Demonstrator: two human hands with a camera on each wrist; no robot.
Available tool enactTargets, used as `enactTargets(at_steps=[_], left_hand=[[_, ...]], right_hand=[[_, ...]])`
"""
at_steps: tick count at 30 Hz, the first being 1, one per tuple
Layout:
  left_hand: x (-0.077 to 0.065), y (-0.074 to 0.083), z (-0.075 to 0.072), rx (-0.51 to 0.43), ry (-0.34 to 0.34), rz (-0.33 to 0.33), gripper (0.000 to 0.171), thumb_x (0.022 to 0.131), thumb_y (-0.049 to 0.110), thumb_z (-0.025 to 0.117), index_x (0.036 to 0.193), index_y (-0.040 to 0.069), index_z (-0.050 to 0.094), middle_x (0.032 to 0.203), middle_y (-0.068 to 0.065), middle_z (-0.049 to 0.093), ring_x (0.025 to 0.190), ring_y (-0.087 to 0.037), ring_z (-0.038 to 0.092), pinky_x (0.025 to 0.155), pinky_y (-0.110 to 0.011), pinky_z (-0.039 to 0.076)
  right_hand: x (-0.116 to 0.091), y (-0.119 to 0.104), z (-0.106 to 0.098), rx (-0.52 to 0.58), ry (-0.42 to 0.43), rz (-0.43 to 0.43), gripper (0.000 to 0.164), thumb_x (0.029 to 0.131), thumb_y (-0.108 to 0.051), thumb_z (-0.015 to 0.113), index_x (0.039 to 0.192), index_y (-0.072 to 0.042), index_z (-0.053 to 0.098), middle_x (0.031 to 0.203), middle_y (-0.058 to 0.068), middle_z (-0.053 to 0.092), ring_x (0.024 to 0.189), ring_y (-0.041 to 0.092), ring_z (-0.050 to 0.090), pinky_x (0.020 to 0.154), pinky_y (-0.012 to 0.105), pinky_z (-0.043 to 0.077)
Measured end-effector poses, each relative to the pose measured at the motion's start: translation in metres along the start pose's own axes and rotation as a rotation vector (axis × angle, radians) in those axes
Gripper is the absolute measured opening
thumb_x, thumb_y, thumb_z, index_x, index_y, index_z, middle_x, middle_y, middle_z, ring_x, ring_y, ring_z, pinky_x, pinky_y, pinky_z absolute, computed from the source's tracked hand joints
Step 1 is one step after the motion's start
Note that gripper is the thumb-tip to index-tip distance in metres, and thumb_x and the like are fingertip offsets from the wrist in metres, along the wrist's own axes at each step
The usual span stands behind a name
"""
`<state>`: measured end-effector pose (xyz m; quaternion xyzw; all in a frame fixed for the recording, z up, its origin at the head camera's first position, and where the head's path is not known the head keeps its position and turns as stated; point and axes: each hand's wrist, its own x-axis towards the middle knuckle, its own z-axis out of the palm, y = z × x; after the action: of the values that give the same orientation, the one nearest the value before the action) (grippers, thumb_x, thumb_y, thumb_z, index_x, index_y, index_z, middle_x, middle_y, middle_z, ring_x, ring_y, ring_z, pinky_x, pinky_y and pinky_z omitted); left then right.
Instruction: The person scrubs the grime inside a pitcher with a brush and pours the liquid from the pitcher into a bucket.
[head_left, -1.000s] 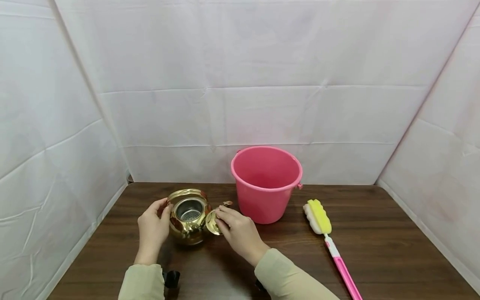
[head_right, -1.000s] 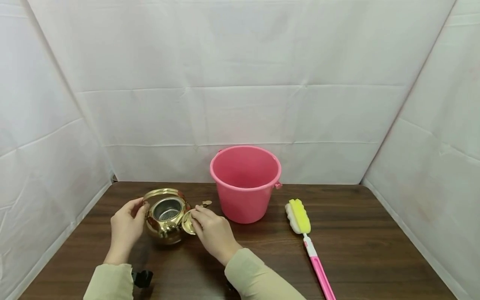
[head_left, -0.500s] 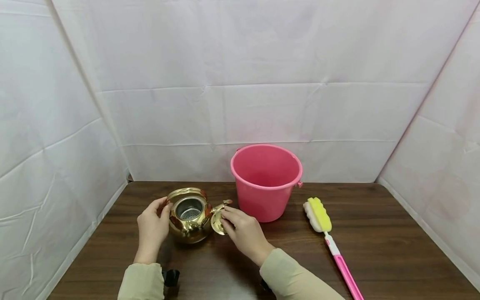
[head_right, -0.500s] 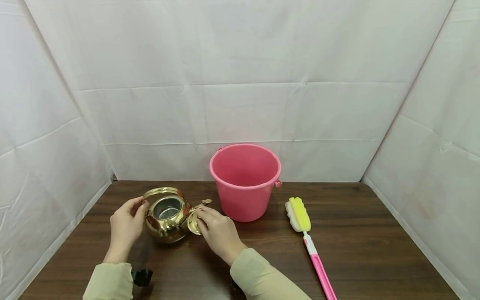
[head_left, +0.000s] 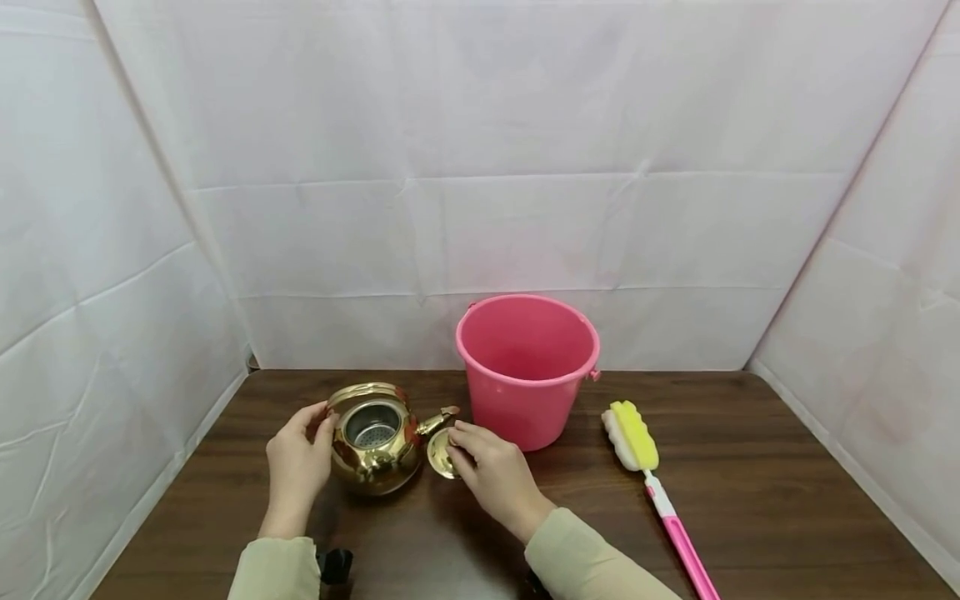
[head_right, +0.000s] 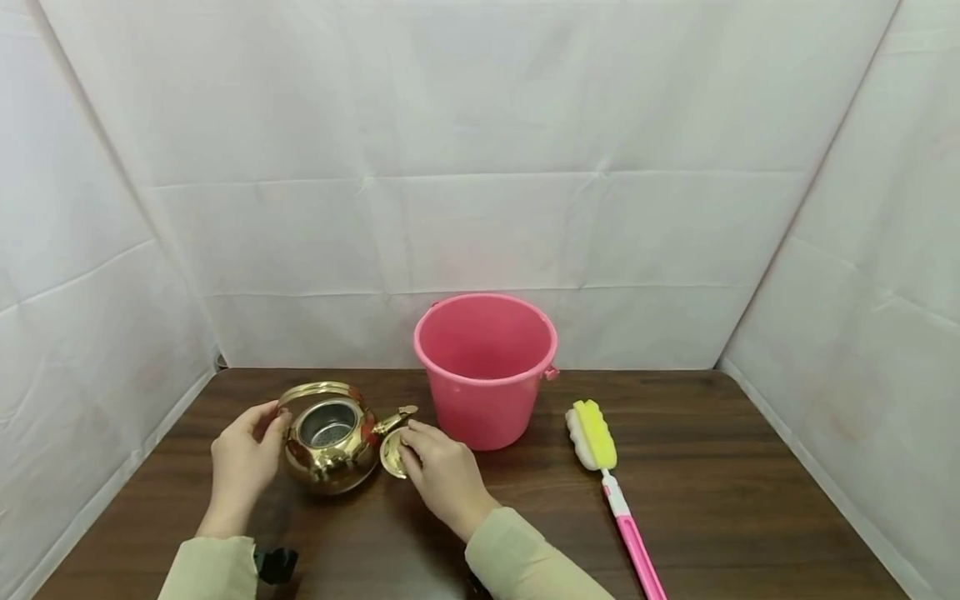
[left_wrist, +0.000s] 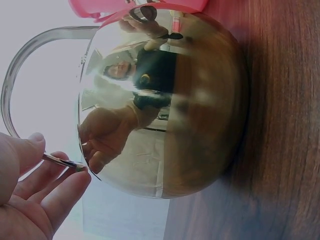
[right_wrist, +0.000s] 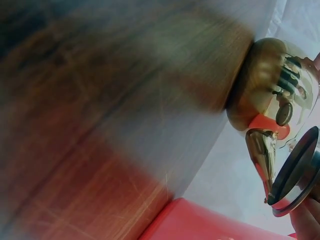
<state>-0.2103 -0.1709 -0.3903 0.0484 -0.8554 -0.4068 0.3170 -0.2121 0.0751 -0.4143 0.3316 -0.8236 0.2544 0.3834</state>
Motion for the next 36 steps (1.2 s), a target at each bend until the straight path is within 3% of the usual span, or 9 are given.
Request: enactTargets(at_steps=[20,36], left_hand=[[-0.001,0.002,-0.002,0.009,0.012,0.015,0.019,0.088,0.005,0.064,0.105,-0.004,0.068,0.093,-0.021,0.071,0.082,-0.032,0.067,0.07,-0.044,0.05],[0.0,0.001,-0.002,0.009,-0.011,0.01,0.022,0.09,0.007,0.063,0.109,-0.004,0.067,0.096,-0.021,0.07,0.083,-0.033,0.067,0.071,-0.045,0.051]], right_hand=[[-0.015,0.01,-0.014,-0.034,0.03,0.018,0.027,0.072,-0.009,0.08,0.098,-0.004,0.073,0.099,0.007,0.073,0.093,0.016,0.07,0.077,0.026,0.056],[-0.014,0.019,-0.033,-0.044,-0.045,0.095,0.026,0.074,-0.008,0.079,0.099,-0.004,0.074,0.099,0.008,0.073,0.094,0.018,0.069,0.078,0.029,0.056]])
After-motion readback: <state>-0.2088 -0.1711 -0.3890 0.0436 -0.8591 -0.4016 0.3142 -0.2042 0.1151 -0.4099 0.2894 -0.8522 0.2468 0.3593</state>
